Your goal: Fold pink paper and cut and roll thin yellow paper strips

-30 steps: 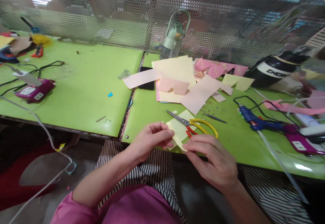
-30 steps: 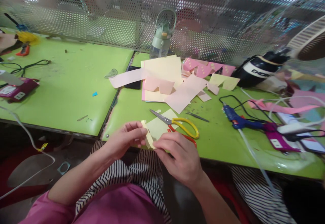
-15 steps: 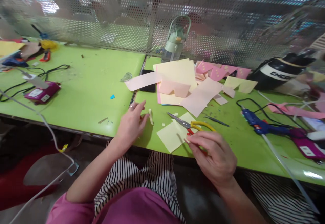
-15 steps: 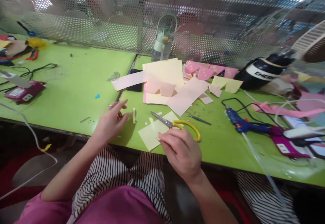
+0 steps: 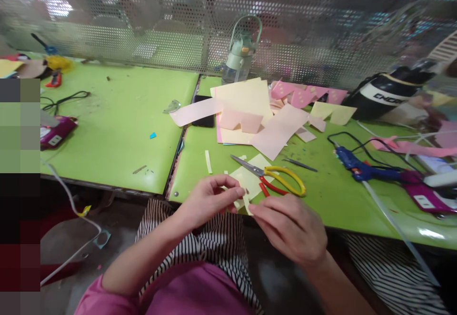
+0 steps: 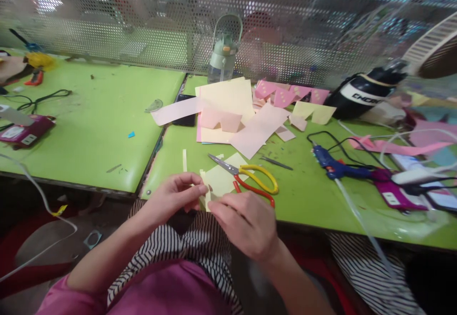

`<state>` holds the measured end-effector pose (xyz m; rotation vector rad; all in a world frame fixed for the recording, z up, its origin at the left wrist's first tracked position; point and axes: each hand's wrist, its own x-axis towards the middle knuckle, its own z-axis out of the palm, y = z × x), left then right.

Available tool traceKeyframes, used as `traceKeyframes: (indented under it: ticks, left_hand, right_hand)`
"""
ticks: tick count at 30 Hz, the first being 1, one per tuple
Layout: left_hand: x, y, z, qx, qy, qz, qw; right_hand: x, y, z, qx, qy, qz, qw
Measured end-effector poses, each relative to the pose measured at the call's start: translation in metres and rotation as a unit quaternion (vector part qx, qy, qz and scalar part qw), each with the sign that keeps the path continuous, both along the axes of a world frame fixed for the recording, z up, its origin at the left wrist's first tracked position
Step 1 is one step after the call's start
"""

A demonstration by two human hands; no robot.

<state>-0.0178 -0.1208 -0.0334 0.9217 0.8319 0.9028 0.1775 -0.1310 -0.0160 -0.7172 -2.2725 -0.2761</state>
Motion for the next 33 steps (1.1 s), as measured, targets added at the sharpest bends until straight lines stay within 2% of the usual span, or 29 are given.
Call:
traceKeyframes:
  ticks: [7,11,14,19,26,33]
  left_hand:
    - [0.003,-0.005,-0.003,0.041,0.063,-0.013,0.997]
    - [0.004,-0.009,-0.004,0.098,0.121,-0.033,0.987]
    - [0.003,-0.012,0.001,0.13,0.153,-0.034,0.979]
    - [0.002,-0.014,0.009,0.135,0.155,-0.044,0.977]
    - [0.002,-0.014,0.002,0.136,0.172,-0.039,0.975]
    - [0.002,-0.014,0.005,0.138,0.193,-0.048,0.97]
  right_hand:
    - [-0.009,0.0,0.005,-0.116,0.093,-0.035,0.988]
    - [-0.012,0.001,0.005,-0.174,0.124,-0.063,0.975]
    - [-0.013,0.001,0.005,-0.208,0.136,-0.08,0.965]
    - [-0.013,0.0,0.003,-0.234,0.147,-0.083,0.957]
    - [-0.012,-0.002,0.003,-0.411,0.18,-0.087,0.889]
    - [-0.011,0.0,0.003,-0.45,0.219,-0.06,0.864]
